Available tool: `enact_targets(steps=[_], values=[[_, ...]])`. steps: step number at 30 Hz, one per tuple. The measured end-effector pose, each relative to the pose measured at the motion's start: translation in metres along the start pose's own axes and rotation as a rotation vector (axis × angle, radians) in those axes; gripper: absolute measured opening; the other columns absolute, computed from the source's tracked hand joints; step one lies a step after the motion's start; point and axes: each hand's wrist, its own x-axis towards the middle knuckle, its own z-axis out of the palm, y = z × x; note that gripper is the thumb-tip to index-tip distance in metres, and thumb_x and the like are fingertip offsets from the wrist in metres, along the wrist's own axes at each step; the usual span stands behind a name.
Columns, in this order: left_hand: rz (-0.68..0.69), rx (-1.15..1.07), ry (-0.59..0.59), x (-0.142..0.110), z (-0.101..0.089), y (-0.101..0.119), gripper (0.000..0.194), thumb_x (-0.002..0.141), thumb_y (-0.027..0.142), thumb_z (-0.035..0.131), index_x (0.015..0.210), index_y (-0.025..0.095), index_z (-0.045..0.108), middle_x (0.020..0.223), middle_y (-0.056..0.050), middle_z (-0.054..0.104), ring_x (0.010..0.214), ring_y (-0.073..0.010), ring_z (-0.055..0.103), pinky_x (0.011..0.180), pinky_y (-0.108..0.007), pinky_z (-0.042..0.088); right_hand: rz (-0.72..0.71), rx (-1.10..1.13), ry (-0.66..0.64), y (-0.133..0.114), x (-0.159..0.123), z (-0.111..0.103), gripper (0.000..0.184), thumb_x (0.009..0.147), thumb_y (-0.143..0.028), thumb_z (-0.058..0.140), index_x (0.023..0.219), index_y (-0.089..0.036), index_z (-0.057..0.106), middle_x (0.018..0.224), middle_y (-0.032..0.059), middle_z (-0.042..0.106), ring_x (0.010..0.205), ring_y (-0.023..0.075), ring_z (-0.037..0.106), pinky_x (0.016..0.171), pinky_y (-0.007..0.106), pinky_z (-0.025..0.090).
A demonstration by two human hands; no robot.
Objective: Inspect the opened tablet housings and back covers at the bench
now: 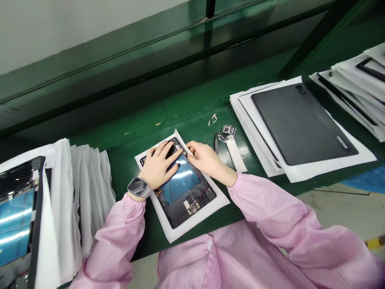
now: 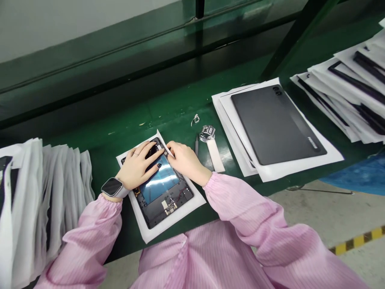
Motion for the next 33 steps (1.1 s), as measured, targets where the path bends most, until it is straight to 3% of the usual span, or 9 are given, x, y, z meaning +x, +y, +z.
enact_targets(steps=[9, 19, 33], values=[[-0.005, 0.011, -0.040, 0.002, -0.005, -0.001, 0.048, 0.099, 0.035, 0.048, 0.144, 0.020, 0.054, 0.149, -0.025, 0.052, 0.140, -0.0444, 0.043, 0.098, -0.061, 0.044, -0.001, 0.012, -0.005, 0.002, 0.002, 0.001, 0.022, 0.081, -0.004, 0.057, 0.095, -0.019, 0.064, 0.070, -0.0035, 0.059, 0.063, 0.0170, 0.056, 0.060, 0.027, 0.037], [-0.009, 0.004, -0.036, -0.002, 0.003, -0.002, 0.048, 0.102, 0.037, 0.042, 0.147, 0.023, 0.051, 0.154, -0.023, 0.047, 0.143, -0.0413, 0.040, 0.103, -0.060, 0.040, 0.011, 0.043, -0.019, 0.001, 0.004, -0.002, 0.020, 0.081, -0.005, 0.056, 0.092, -0.020, 0.063, 0.071, -0.0031, 0.061, 0.063, 0.0168, 0.056, 0.061, 0.027, 0.038], [-0.023, 0.016, -0.103, 0.003, -0.008, 0.002, 0.048, 0.100, 0.036, 0.047, 0.146, 0.023, 0.052, 0.154, -0.023, 0.047, 0.142, -0.0415, 0.041, 0.101, -0.060, 0.042, 0.035, 0.052, -0.021, 0.002, 0.006, -0.001, 0.020, 0.079, -0.004, 0.057, 0.091, -0.019, 0.063, 0.067, -0.0043, 0.057, 0.062, 0.0165, 0.054, 0.060, 0.027, 0.036]])
